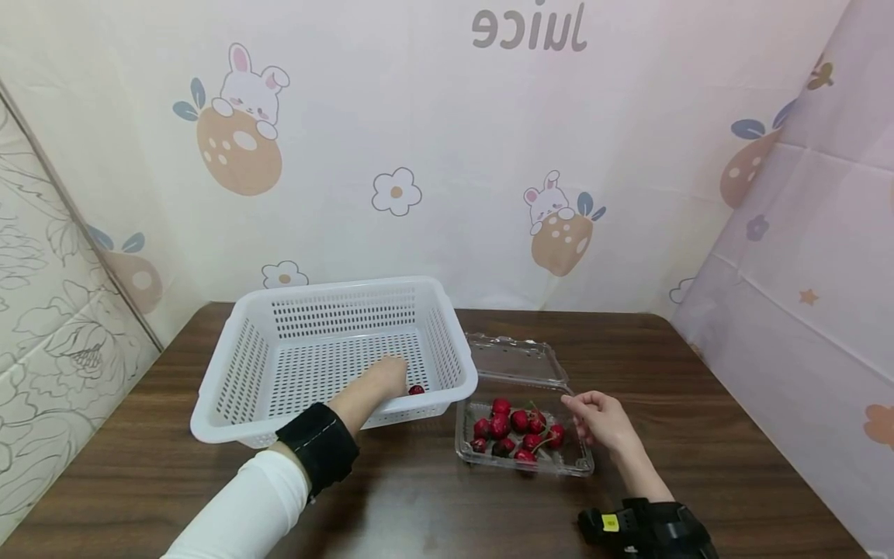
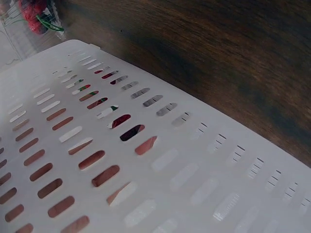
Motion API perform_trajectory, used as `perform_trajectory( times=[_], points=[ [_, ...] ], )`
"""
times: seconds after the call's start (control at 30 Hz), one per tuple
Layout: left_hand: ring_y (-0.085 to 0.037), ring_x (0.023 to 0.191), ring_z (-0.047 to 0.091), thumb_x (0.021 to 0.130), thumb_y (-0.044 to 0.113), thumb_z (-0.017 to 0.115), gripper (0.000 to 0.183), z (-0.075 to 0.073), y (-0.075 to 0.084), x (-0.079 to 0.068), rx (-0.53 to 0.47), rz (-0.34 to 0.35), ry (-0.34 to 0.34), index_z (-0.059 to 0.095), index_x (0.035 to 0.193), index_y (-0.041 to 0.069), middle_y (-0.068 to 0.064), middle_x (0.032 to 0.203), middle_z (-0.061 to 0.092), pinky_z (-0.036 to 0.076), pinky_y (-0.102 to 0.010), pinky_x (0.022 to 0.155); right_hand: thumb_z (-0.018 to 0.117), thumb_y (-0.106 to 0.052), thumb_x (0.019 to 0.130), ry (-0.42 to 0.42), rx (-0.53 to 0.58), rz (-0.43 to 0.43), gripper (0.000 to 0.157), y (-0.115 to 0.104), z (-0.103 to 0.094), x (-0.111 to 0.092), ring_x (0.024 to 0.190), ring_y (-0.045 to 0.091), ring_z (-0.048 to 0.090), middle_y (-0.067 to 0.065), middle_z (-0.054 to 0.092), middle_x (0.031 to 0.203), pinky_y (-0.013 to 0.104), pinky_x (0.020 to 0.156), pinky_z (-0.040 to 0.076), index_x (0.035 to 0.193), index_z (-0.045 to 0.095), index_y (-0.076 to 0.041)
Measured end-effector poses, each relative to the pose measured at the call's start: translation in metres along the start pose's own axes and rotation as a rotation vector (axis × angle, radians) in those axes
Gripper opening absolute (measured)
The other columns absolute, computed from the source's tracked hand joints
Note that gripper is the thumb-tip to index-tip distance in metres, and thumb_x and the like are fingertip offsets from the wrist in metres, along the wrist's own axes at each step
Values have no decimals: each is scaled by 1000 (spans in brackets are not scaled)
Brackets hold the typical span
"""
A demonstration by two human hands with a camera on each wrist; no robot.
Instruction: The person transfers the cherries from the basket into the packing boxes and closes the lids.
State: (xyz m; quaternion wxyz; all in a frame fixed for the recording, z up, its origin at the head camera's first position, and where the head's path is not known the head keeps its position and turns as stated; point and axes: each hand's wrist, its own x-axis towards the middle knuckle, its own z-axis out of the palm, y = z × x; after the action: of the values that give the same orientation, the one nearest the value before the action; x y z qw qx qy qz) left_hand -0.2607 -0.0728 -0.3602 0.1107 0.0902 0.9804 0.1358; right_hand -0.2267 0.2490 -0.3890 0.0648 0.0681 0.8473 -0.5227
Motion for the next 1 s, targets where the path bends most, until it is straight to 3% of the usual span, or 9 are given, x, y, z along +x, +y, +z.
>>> perform_trajectory(
  times=[0.27, 0.73, 1.0],
  points=[
    [-20, 67, 53, 74, 6, 66, 21, 1, 0, 0, -10, -27, 9, 60, 90, -5, -13, 77, 58, 45, -32, 64, 55, -32, 87, 6, -9, -3, 39, 0, 1, 0, 50, 12, 46, 1, 49, 61, 27, 46, 41, 98, 48, 5],
    [-19, 63, 52, 72, 1, 65, 18, 0, 0, -1, -7, -13, 65, 60, 88, -6, -14, 74, 59, 46, -30, 59, 55, -32, 87, 9, -14, -9, 39, 1, 0, 1, 50, 12, 46, 1, 49, 61, 27, 46, 41, 98, 48, 5],
    [-18, 57, 50, 71, -1, 63, 10, -3, 1, -5, -3, -19, 120, 60, 80, -4, -11, 69, 57, 44, -29, 52, 55, -32, 87, 7, -17, -15, 39, 2, 0, 1, 50, 12, 46, 1, 49, 60, 27, 46, 41, 97, 48, 5]
  ],
)
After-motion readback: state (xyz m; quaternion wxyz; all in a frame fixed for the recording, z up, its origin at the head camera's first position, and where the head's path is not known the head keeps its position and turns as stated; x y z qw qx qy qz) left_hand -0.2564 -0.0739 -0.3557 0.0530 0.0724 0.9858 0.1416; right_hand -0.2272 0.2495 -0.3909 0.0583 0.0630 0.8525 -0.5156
